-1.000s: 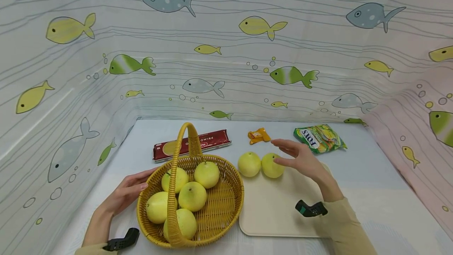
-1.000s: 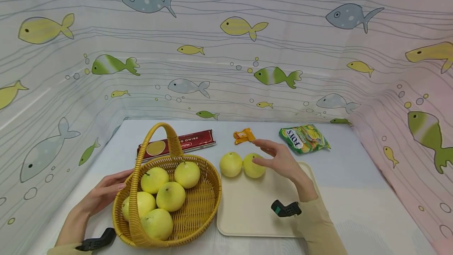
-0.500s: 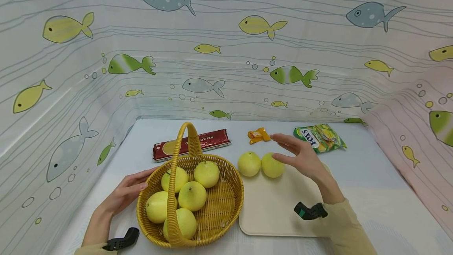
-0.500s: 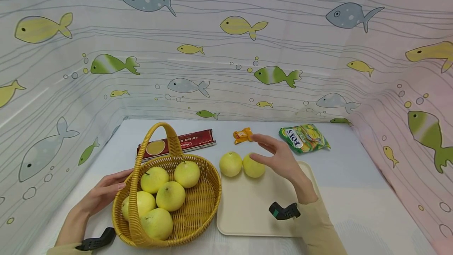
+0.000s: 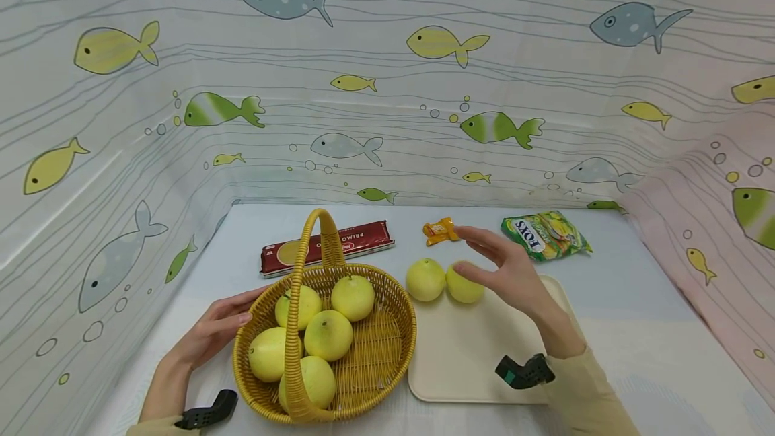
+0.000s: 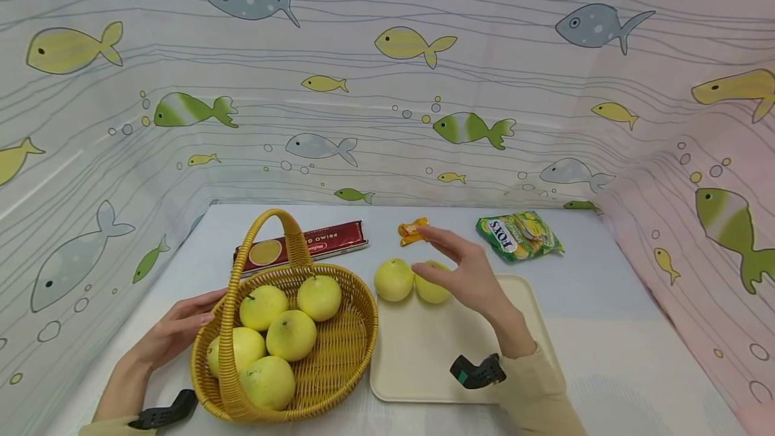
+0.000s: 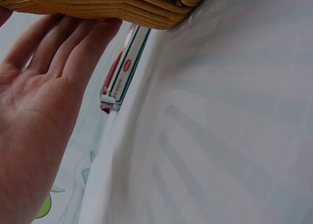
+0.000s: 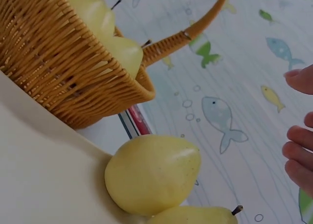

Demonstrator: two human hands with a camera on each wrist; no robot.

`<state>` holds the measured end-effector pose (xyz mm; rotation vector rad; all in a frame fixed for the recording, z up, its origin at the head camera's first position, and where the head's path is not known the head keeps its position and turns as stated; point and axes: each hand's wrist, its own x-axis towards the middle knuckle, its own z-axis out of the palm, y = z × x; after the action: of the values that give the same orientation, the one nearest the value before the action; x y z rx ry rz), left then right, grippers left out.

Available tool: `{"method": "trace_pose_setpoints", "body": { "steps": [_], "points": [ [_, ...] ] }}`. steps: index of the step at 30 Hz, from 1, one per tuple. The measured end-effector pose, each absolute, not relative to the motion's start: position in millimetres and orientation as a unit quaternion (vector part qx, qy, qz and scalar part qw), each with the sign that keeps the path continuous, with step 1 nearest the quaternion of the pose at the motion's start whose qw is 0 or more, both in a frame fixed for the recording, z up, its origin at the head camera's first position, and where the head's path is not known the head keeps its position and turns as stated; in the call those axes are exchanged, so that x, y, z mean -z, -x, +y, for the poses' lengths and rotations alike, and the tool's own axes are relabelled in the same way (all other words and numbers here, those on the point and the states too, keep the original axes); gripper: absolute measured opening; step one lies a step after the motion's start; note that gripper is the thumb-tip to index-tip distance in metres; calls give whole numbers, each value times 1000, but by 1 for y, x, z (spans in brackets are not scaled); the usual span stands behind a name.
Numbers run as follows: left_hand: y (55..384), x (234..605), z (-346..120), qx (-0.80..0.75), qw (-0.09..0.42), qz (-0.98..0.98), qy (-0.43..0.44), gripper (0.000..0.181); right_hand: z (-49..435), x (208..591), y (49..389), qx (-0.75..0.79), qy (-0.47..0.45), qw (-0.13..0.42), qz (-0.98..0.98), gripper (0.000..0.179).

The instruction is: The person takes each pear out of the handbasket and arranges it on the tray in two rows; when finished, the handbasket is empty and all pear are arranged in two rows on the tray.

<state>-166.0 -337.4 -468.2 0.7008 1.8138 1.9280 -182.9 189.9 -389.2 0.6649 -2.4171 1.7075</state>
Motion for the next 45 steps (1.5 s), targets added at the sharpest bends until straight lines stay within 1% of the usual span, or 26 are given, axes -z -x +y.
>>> {"method": "trace_pose_setpoints", "body": {
  "steps": [18, 24, 30, 39, 45],
  "points": [
    [167, 467, -336, -689, 201, 648, -255, 53, 155, 390, 171, -571, -265, 39, -776, 56],
    [166, 466, -336, -693, 201, 644, -255, 53, 137, 393, 170, -568, -275, 12, -776, 57],
    [165, 466, -336, -693, 201, 644, -253, 53, 116, 395, 173, -569, -283, -21, -772, 61],
    [166, 467, -335, -695, 201, 645, -247, 53, 84, 399, 178, -538, -308, -35, -784, 66],
    [166, 467, -336, -700, 202, 638, -249, 53, 70, 399, 178, -535, -305, -43, -787, 69]
  ]
}}
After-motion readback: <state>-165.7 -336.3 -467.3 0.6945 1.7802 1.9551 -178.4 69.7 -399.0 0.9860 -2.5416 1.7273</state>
